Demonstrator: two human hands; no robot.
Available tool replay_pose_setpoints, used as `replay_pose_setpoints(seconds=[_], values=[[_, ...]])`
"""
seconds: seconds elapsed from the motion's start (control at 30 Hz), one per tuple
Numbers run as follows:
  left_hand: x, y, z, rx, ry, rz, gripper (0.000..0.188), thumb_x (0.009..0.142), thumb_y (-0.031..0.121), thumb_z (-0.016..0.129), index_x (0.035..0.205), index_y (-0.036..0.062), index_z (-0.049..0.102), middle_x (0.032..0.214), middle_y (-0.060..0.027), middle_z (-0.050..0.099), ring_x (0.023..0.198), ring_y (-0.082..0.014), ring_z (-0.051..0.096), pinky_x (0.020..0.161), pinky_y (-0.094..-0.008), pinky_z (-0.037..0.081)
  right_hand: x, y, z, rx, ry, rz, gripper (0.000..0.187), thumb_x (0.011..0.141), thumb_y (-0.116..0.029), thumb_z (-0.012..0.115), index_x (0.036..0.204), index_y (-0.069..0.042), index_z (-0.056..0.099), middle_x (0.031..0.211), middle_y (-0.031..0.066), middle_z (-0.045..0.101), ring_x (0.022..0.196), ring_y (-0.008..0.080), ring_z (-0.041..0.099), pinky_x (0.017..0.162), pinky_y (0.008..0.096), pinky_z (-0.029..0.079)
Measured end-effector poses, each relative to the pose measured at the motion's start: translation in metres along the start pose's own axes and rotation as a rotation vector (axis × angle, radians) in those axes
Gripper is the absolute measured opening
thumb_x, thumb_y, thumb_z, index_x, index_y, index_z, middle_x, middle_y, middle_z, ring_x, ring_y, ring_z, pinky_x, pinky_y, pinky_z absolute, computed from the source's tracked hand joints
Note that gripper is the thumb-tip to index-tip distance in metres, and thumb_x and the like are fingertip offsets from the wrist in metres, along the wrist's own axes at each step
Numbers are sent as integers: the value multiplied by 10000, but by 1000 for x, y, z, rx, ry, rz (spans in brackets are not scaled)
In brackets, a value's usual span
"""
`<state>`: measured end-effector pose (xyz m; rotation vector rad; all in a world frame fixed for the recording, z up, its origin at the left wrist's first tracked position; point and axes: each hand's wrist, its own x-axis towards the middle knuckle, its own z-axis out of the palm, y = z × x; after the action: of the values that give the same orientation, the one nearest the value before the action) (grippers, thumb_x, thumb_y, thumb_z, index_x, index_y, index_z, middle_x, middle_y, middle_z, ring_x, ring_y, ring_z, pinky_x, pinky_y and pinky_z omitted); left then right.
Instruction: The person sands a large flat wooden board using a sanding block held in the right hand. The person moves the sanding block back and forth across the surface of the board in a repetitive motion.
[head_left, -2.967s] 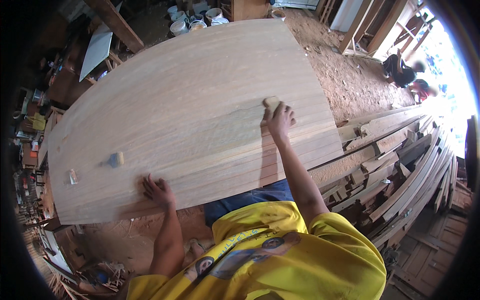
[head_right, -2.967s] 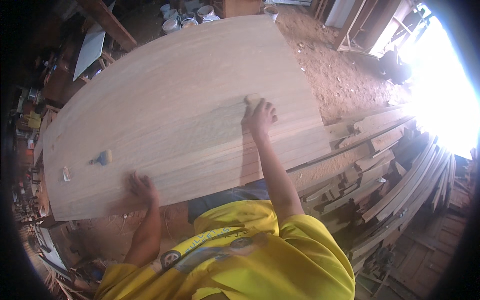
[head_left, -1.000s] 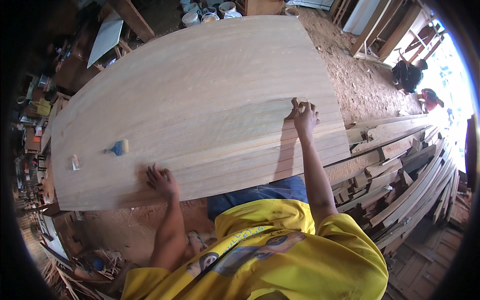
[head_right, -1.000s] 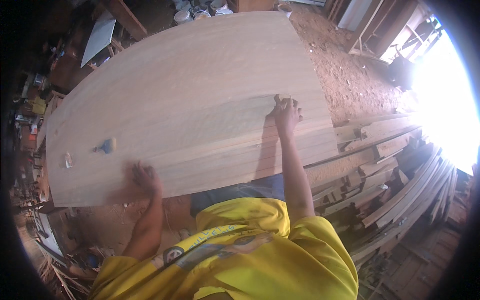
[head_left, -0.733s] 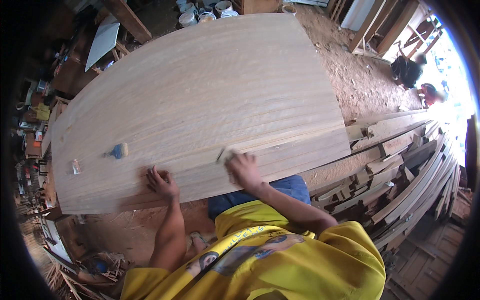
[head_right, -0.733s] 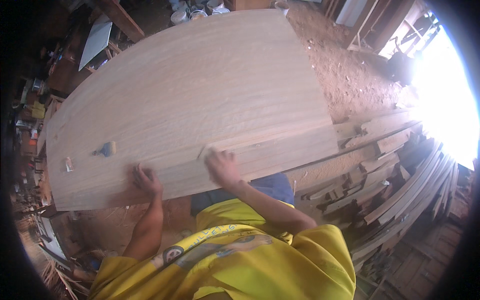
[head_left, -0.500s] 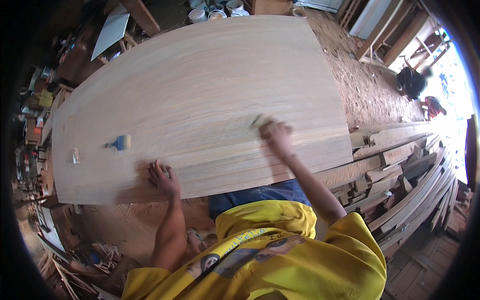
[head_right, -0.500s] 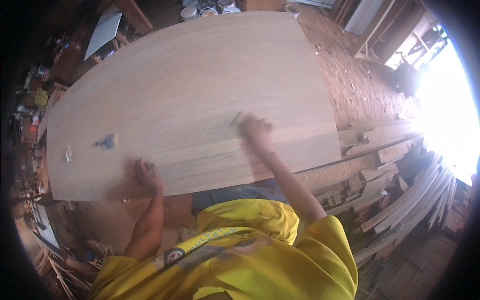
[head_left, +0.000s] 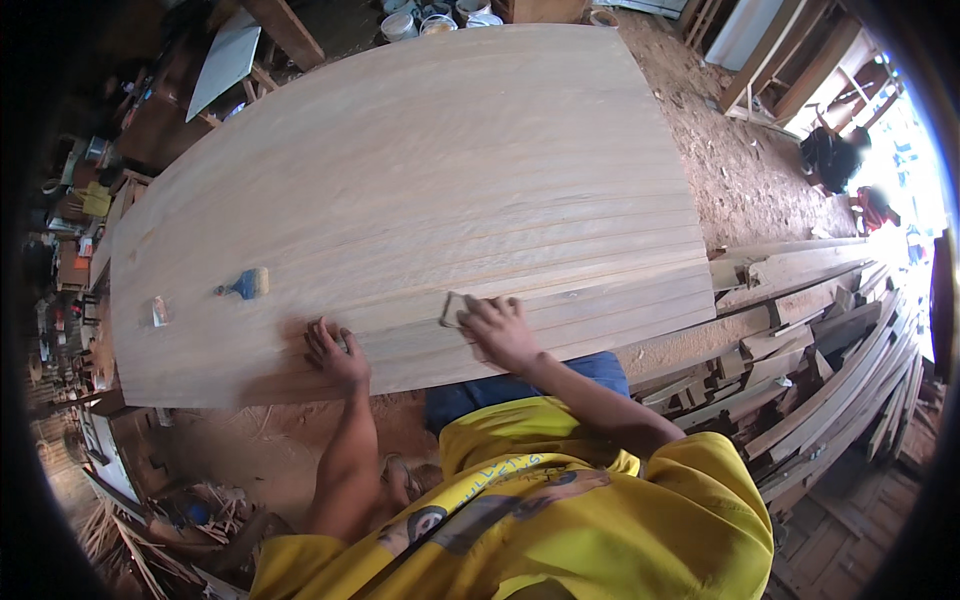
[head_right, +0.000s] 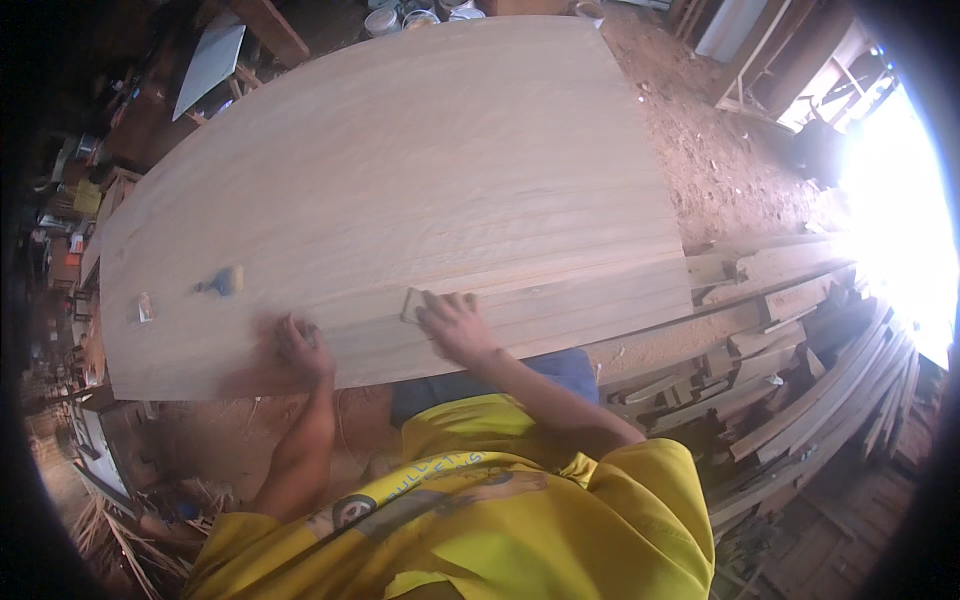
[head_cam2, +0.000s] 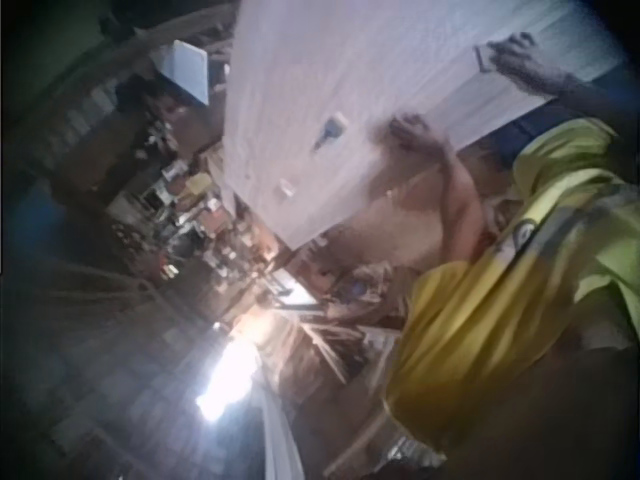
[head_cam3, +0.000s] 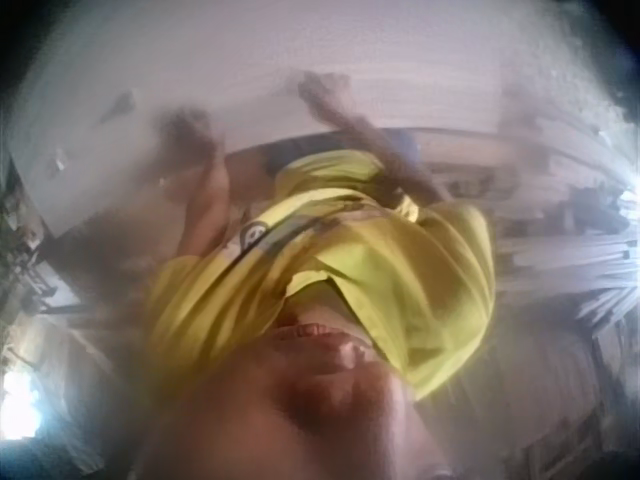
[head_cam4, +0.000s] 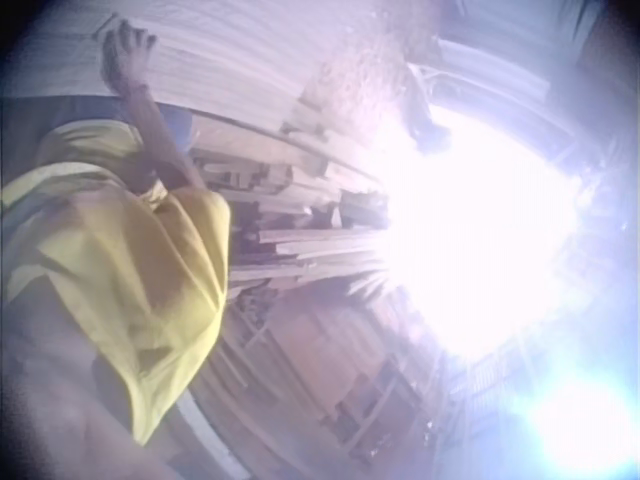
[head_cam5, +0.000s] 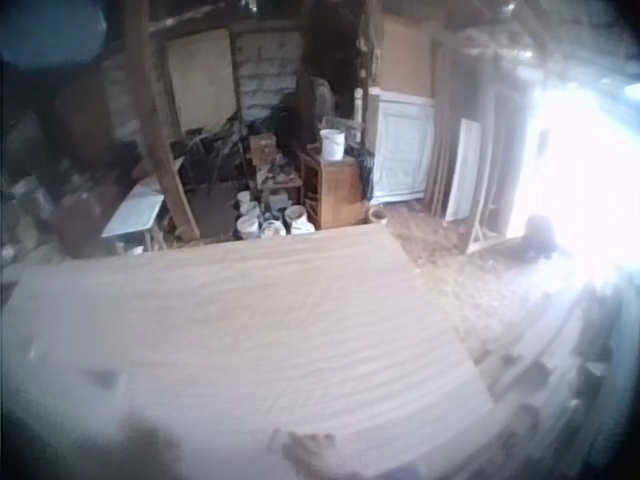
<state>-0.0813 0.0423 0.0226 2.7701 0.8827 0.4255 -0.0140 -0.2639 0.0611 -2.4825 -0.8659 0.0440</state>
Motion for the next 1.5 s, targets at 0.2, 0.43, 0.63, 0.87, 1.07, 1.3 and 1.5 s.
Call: replay_pose_setpoints(seconds=[0.2, 0.43, 0.63, 0.87, 1.07, 1.3, 1.5], values=[[-2, 0, 2, 59, 19, 16, 476, 933, 278, 494, 1370, 125, 385, 1456, -148, 355, 1382, -322, 280, 1127, -567, 134, 8, 161, -67, -303, 433, 623, 173, 807, -161, 612, 979, -150, 591, 1011, 82, 577, 1012, 300, 536, 835, 510, 401], [1, 6, 2, 68, -25, 1, 482, 928, 268, 493, 1377, 136, 376, 1470, -132, 338, 1391, -316, 265, 1117, -572, 156, 61, 128, -51, -308, 575, 734, 309, 794, -150, 582, 1099, -103, 569, 1109, 143, 569, 1010, 373, 543, 831, 528, 429], [-1, -1, 0, 33, -10, -10, 480, 928, 278, 497, 1375, 138, 391, 1464, -129, 359, 1392, -320, 269, 1114, -553, 173, 23, -22, 13, 34, -92, -235, 416, 816, -186, 606, 1223, -127, 544, 1346, 180, 444, 1089, 357, 512, 958, 585, 363], [-1, 11, -9, 18, -36, -12, 473, 925, 267, 494, 1368, 132, 397, 1445, -149, 374, 1373, -351, 289, 1110, -570, 170, 71, 147, -57, -203, 303, 567, 377, 831, -168, 535, 1192, -256, 597, 1205, 110, 541, 1101, 369, 498, 862, 613, 386], [1, 11, -6, 10, 2, 36, 479, 928, 260, 487, 1377, 129, 382, 1443, -162, 365, 1363, -366, 291, 1103, -588, 167, 89, 226, -96, -405, 580, 1015, 451, 799, -394, 647, 1188, -182, 558, 1221, 131, 503, 1109, 353, 485, 842, 542, 398], [4, 16, -11, 50, -31, -14, 490, 933, 301, 478, 1383, 136, 376, 1455, -145, 353, 1377, -349, 279, 1109, -579, 157, 145, 122, -26, -139, 573, 502, 287, 814, -213, 572, 1098, -207, 608, 1187, 171, 503, 1102, 369, 473, 894, 542, 379], [1, 6, -6, 77, -63, -31, 497, 931, 311, 481, 1390, 152, 373, 1473, -133, 334, 1391, -334, 260, 1118, -565, 153, 147, 137, -34, -306, 392, 331, 275, 816, -220, 610, 1090, -244, 614, 1136, 109, 539, 1033, 322, 523, 826, 509, 436]])
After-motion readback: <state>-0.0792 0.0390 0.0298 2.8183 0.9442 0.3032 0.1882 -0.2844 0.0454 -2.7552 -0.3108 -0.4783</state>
